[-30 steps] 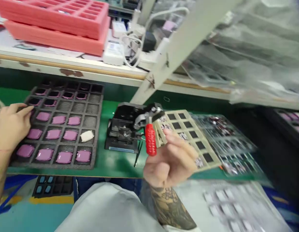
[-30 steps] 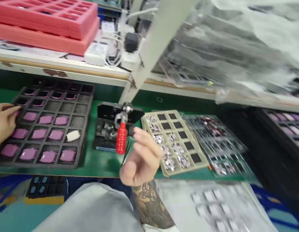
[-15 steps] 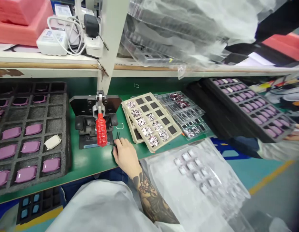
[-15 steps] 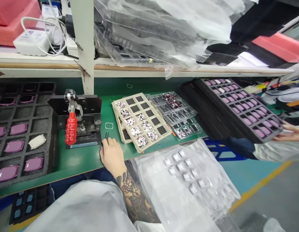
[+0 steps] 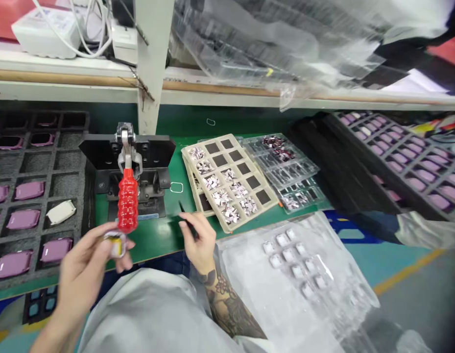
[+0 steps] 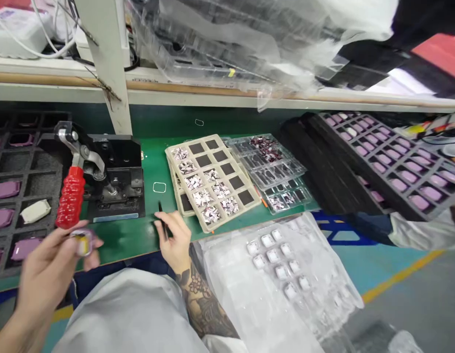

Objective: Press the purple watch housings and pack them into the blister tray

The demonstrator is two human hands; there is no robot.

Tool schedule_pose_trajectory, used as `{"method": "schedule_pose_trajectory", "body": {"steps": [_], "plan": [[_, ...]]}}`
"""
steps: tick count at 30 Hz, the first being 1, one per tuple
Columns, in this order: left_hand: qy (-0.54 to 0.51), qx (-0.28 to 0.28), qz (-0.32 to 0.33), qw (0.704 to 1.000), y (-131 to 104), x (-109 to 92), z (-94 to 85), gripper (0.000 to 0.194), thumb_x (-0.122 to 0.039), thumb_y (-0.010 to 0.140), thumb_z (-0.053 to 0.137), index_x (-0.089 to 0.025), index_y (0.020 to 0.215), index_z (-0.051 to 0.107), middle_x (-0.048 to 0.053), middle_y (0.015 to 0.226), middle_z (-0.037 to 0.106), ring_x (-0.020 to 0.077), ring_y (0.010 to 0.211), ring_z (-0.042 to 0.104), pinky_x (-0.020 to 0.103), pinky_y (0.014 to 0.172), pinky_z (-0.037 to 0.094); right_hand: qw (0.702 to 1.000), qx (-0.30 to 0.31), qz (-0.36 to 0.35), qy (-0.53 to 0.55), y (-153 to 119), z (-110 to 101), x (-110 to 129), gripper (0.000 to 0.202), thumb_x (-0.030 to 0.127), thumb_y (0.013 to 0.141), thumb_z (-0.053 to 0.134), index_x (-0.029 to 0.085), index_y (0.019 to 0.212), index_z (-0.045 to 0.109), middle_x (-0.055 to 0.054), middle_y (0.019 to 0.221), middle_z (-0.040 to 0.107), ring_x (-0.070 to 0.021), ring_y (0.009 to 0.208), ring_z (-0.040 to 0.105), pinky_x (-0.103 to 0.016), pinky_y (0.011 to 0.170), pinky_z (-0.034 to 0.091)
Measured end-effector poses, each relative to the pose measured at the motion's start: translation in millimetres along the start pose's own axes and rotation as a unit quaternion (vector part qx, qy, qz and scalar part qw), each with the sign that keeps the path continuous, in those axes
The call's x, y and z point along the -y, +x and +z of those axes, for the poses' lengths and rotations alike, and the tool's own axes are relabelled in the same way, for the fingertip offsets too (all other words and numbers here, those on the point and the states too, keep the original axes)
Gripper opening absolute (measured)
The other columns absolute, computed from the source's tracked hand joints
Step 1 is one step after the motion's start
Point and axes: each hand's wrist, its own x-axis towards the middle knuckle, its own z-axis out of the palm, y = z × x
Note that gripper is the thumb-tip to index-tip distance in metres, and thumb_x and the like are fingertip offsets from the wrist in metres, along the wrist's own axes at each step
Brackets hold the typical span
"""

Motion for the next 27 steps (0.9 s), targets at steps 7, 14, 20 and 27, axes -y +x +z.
{"method": "schedule_pose_trajectory", "body": {"steps": [7,14,20,27], "plan": [[0.056,0.06,-0.055,0.995,32.0,31.5,43.5,0.044,-0.045,0.099,0.084,-0.015,0.129,0.074,0.013,0.103,0.085,0.0206,0.073,0.079,0.029,0.062,0.06,0.997,-0.028,0.053,-0.045,-8.4,-6.9,-3.1,0.013,0.03,0.108,0.07,0.024,0.108,0.082,-0.008,0.102,0.083,-0.0204,0.086,0.077,-0.033,0.073,0.062],[0.051,0.056,-0.054,0.996,27.8,40.9,38.4,0.036,-0.043,0.103,0.08,-0.016,0.126,0.076,0.013,0.11,0.085,0.0206,0.078,0.082,0.028,0.064,0.062,0.977,-0.006,0.062,0.204,-2.6,-2.4,17.8,0.014,0.025,0.108,0.068,0.029,0.117,0.079,-0.005,0.104,0.072,-0.0196,0.086,0.072,-0.035,0.075,0.061],[0.024,0.036,-0.015,0.999,27.3,37.0,51.8,0.046,-0.041,0.102,0.081,-0.016,0.14,0.072,0.012,0.106,0.086,0.0207,0.077,0.083,0.027,0.064,0.065,0.987,0.03,-0.017,0.155,12.5,10.1,41.5,0.027,0.013,0.101,0.073,0.03,0.122,0.082,-0.006,0.101,0.077,-0.023,0.094,0.073,-0.04,0.085,0.062],[0.063,0.007,0.03,0.998,25.1,32.2,49.4,0.044,-0.037,0.105,0.078,-0.016,0.144,0.073,0.01,0.103,0.087,0.0212,0.078,0.084,0.029,0.066,0.069,0.981,0.077,-0.046,0.174,16.2,21.4,50.6,0.043,0.002,0.1,0.068,0.032,0.126,0.083,-0.005,0.113,0.085,-0.0234,0.102,0.082,-0.04,0.091,0.068]]}}
